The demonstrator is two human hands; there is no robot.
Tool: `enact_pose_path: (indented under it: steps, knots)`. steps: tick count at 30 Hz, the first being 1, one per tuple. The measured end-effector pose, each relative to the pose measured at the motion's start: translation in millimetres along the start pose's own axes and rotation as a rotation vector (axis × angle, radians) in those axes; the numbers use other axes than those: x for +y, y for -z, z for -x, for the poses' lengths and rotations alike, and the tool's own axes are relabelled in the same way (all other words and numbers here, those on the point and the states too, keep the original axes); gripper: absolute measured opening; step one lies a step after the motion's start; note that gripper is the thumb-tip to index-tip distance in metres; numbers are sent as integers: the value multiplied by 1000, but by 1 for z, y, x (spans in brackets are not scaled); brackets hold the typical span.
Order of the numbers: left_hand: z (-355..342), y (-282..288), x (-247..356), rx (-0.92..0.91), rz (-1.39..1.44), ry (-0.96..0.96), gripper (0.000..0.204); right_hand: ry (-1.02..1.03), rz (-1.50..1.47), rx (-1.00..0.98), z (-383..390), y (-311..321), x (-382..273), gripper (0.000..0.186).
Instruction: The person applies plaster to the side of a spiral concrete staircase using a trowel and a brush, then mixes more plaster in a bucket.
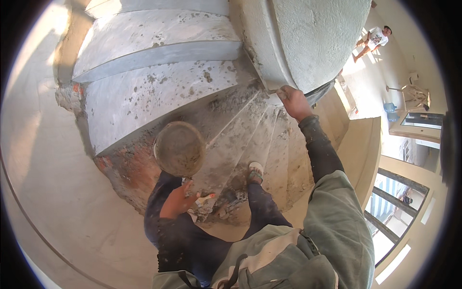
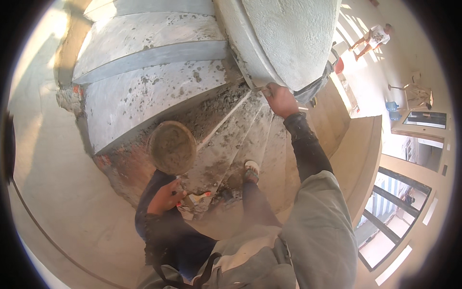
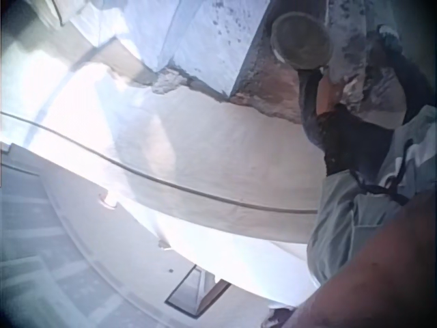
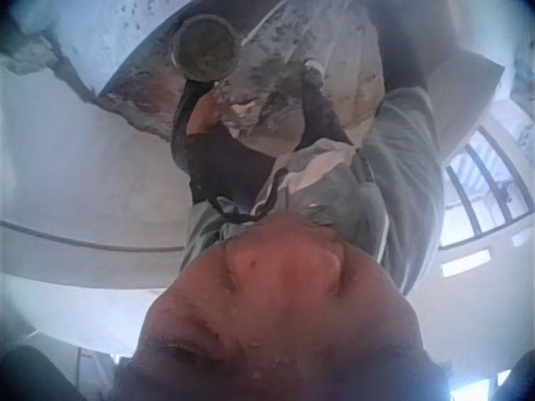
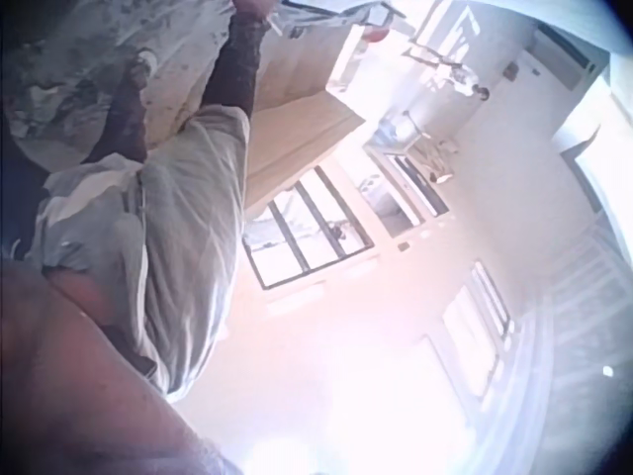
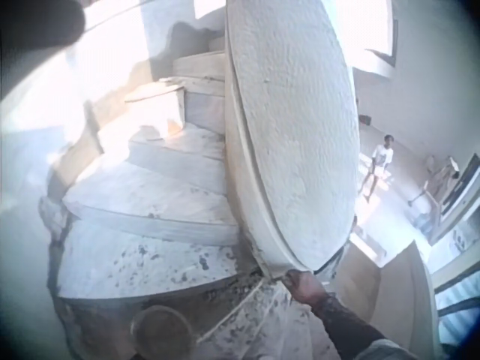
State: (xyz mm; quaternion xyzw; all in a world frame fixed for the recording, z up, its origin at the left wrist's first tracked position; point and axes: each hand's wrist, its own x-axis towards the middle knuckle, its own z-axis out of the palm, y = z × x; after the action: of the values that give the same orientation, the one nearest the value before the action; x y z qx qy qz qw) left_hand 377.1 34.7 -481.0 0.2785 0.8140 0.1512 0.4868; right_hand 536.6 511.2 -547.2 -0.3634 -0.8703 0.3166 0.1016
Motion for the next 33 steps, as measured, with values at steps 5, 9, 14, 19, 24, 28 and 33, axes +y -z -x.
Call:
enact_pose_path:
  steps: [5, 9, 14, 19, 24, 28, 33]
  knots:
    - [-4, -7, -12, -8, -37, -17, 68, 108, -87, 140, 27, 44, -39, 30]
    - [-6, -12, -20, 22, -53, 3, 68, 46, 21, 34, 55, 41, -56, 29]
    - [-4, -5, -10, 68, 15, -16, 69, -41, 412, -147, 34, 10, -21, 33]
    - [4, -5, -3, 107, 27, -19, 67, -80, 367, -87, 20, 38, -61, 35]
    - [16, -5, -8, 149, 83, -42, 67, -105, 319, 24, 29, 73, -121, 35]
    - [22, -21, -39, 262, 21, -66, 69, 117, 245, 253, 67, 55, -154, 27]
    - [-7, -13, -59, 333, 71, 238, 71, 107, 135, -193, 122, -37, -187, 34]
